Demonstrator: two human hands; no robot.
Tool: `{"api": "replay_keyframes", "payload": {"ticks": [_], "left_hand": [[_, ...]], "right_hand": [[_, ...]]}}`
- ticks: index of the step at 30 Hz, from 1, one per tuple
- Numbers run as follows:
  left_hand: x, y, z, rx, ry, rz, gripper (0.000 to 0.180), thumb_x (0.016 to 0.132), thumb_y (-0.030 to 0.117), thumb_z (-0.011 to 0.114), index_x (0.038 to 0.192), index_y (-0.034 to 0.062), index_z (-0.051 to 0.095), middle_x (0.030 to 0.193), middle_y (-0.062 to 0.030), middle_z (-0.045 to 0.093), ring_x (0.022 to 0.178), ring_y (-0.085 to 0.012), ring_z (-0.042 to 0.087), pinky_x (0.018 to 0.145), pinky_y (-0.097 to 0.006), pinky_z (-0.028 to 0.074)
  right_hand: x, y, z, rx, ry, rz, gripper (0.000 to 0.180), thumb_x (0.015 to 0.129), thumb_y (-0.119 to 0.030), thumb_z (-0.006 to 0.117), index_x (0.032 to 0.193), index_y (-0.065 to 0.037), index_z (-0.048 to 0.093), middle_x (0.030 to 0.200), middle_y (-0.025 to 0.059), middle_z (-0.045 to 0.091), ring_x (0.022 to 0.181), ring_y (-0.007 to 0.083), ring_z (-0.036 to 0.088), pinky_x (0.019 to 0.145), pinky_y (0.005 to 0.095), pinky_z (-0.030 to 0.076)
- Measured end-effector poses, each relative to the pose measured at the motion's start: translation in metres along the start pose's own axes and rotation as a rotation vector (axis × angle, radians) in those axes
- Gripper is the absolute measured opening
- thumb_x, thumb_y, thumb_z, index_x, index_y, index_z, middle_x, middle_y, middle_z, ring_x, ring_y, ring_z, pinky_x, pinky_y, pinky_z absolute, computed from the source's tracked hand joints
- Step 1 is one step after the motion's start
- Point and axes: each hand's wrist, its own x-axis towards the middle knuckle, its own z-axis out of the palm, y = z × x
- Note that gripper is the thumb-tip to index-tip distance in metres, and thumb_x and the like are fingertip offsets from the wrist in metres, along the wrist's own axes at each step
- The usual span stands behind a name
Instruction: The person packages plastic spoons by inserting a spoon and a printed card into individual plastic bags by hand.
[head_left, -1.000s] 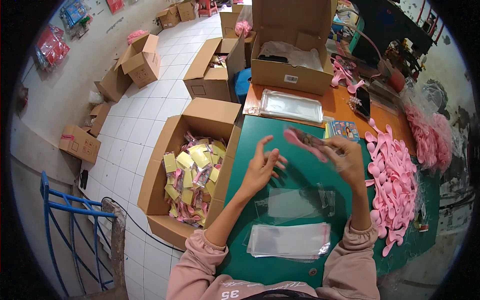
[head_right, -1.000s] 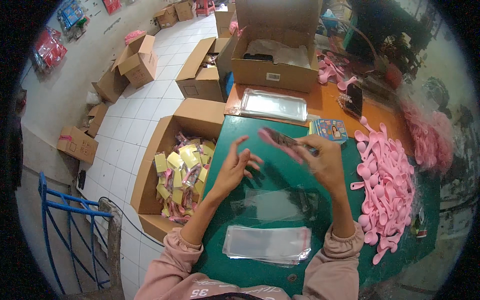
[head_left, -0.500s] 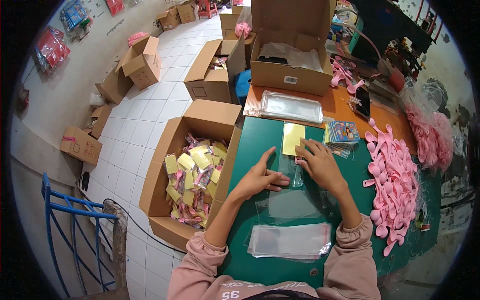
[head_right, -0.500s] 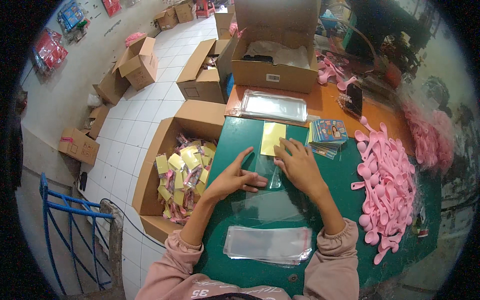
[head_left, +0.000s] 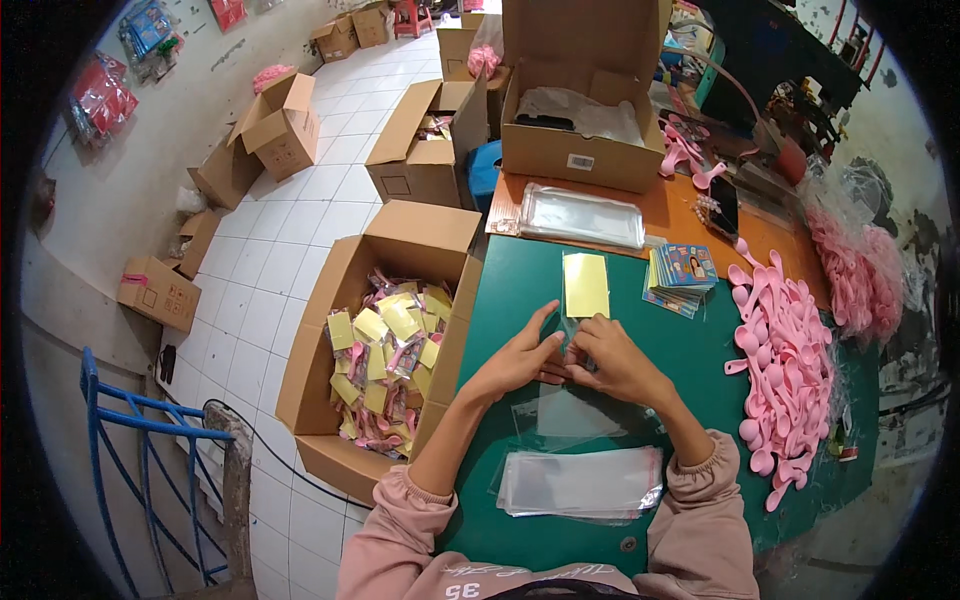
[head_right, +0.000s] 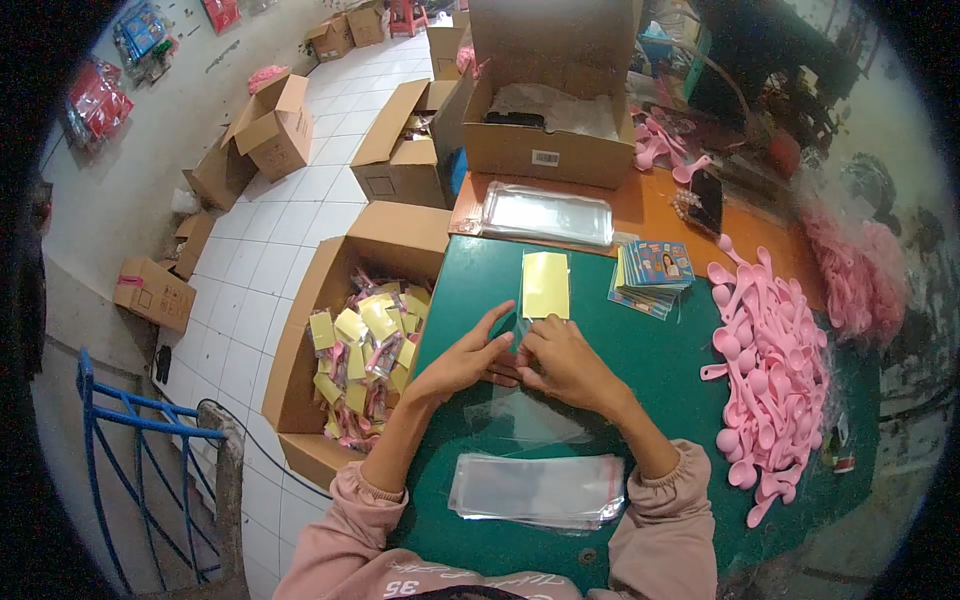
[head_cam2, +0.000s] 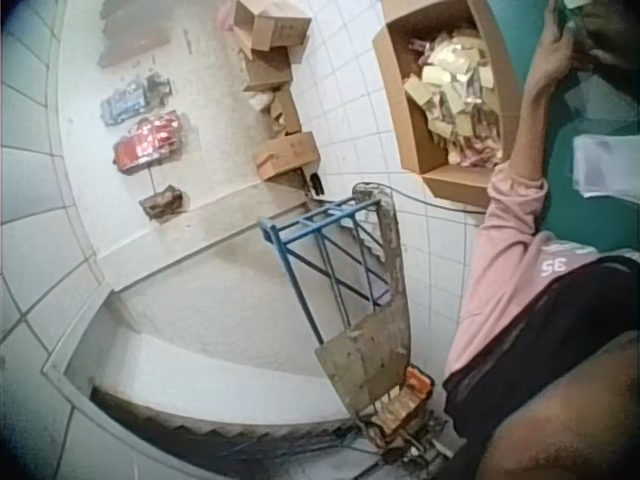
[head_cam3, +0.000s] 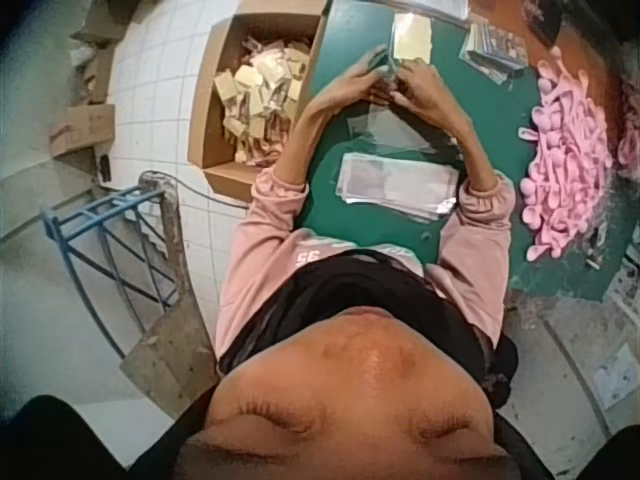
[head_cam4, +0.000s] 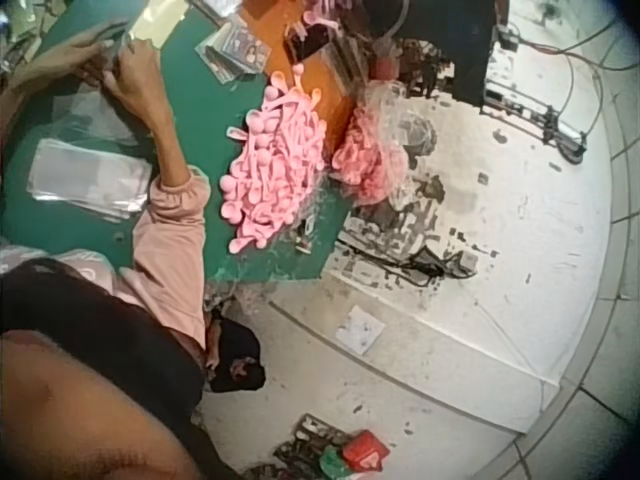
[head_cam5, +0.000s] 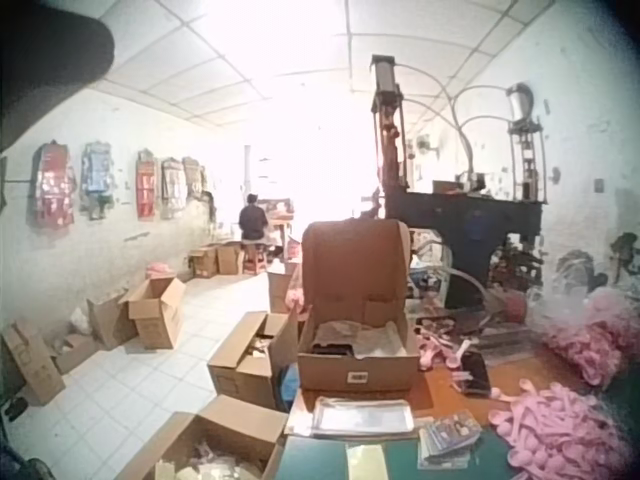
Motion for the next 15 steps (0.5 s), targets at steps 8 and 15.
{"api": "replay_keyframes", "payload": {"ticks": [8,15], "left_hand": [[0.006,-0.003,0.006,0.419,0.128,0.223,0.058,0.086,0.000,0.042,0.137,0.0168,0.022,0.080,-0.0061,0.059,0.068,-0.0119,0.057,0.063,-0.026,0.051],[0.008,-0.006,-0.002,0.072,-0.003,0.171,0.049,0.086,-0.003,0.038,0.132,0.0084,0.026,0.086,-0.0166,0.061,0.084,-0.0209,0.064,0.069,-0.029,0.054]], "right_hand": [[-0.005,-0.009,-0.021,0.208,-0.121,-0.112,0.012,0.072,-0.010,0.062,0.075,-0.006,0.051,0.077,0.0074,0.048,0.077,0.0229,0.048,0.073,0.0320,0.040],[-0.109,0.058,-0.138,0.718,0.207,0.274,0.010,0.078,-0.009,0.057,0.074,-0.004,0.050,0.077,0.0023,0.046,0.070,0.0118,0.045,0.062,0.0231,0.036]]}}
